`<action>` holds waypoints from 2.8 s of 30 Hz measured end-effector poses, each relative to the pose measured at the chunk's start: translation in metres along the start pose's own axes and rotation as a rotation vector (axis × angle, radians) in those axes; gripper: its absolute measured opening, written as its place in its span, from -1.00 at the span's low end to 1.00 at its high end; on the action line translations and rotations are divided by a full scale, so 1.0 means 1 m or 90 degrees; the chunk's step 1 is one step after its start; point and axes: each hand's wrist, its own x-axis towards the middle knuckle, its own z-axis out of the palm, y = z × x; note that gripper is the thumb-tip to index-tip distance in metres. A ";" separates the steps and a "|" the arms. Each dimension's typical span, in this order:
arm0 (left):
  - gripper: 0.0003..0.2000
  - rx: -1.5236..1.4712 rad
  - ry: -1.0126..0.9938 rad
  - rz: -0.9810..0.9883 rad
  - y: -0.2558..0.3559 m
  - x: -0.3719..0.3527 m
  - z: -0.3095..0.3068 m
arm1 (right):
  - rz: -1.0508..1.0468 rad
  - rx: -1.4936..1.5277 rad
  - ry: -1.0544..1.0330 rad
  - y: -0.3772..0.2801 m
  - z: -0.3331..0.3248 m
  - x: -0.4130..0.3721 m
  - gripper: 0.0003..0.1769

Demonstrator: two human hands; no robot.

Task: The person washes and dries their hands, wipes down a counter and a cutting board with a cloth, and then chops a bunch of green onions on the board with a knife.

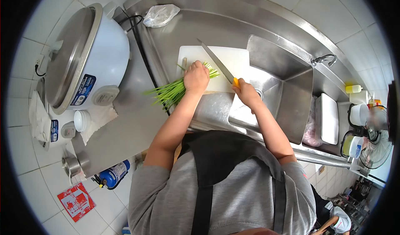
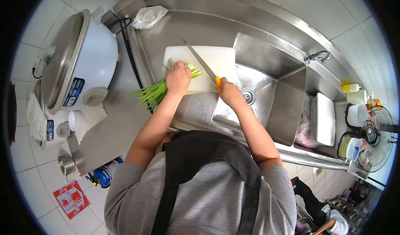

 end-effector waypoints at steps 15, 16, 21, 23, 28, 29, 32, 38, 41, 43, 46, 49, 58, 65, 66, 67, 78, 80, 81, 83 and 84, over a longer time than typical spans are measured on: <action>-0.83 0.027 -0.046 0.030 -0.001 -0.007 0.032 | 0.036 0.028 0.038 -0.022 0.012 0.015 -0.65; -0.83 0.026 -0.042 0.029 -0.001 -0.008 0.032 | 0.035 0.028 0.043 -0.023 0.014 0.015 -0.65; -0.83 0.008 -0.033 0.028 -0.001 -0.010 0.031 | 0.062 -0.013 0.046 -0.025 0.029 0.018 -0.67; -0.83 0.031 -0.033 0.023 0.001 -0.008 0.030 | 0.069 -0.036 0.061 -0.022 0.032 0.023 -0.67; -0.83 0.030 -0.040 0.038 0.003 -0.006 0.031 | 0.004 -0.082 0.043 -0.013 0.004 0.018 -0.67; -0.82 0.034 -0.036 0.042 0.005 -0.006 0.032 | 0.005 -0.081 0.045 -0.015 0.000 0.014 -0.67; -0.82 0.023 -0.041 0.038 0.016 0.001 0.037 | -0.001 -0.048 0.042 -0.022 -0.010 0.003 -0.66; -0.86 -0.004 -0.035 0.071 0.016 0.002 0.034 | -0.009 -0.087 0.012 -0.028 -0.017 0.003 -0.67; -0.87 -0.007 -0.046 0.063 0.017 0.002 0.034 | -0.019 -0.110 0.003 -0.041 -0.036 -0.001 -0.67; -0.87 -0.003 -0.055 0.057 0.018 0.003 0.035 | 0.081 -0.062 -0.106 -0.064 -0.060 -0.010 -0.67; -0.87 -0.001 -0.075 0.052 0.018 0.003 0.034 | 0.062 -0.075 -0.095 -0.058 -0.053 -0.014 -0.67; -0.86 -0.006 -0.085 0.053 0.018 0.005 0.034 | 0.017 -0.103 -0.049 -0.037 -0.028 -0.012 -0.68; -0.85 -0.001 -0.090 0.058 0.019 0.002 0.032 | 0.029 -0.047 -0.010 -0.008 0.017 -0.002 -0.67; -0.85 0.009 -0.089 0.048 0.019 0.004 0.035 | 0.102 -0.008 -0.130 -0.060 -0.057 -0.010 -0.60; -0.85 0.011 -0.089 0.048 0.018 0.003 0.035 | 0.125 -0.010 -0.143 -0.072 -0.066 -0.016 -0.60; -0.85 0.013 -0.094 0.048 0.018 0.003 0.035 | 0.147 -0.014 -0.155 -0.077 -0.070 -0.019 -0.59; -0.85 -0.040 -0.065 0.057 0.018 0.009 0.035 | 0.043 -0.024 -0.004 -0.006 0.022 0.004 -0.61; -0.85 -0.020 -0.085 0.047 0.018 0.005 0.035 | 0.037 -0.018 -0.022 -0.016 0.004 0.002 -0.60; -0.85 -0.020 -0.081 0.050 0.019 0.007 0.036 | 0.022 -0.019 -0.039 -0.025 -0.013 0.004 -0.60; -0.86 -0.011 -0.086 0.048 0.017 0.004 0.037 | 0.115 -0.006 -0.136 -0.060 -0.054 -0.010 -0.54; -0.86 -0.010 -0.086 0.050 0.016 0.004 0.038 | 0.125 -0.012 -0.146 -0.070 -0.064 -0.017 -0.54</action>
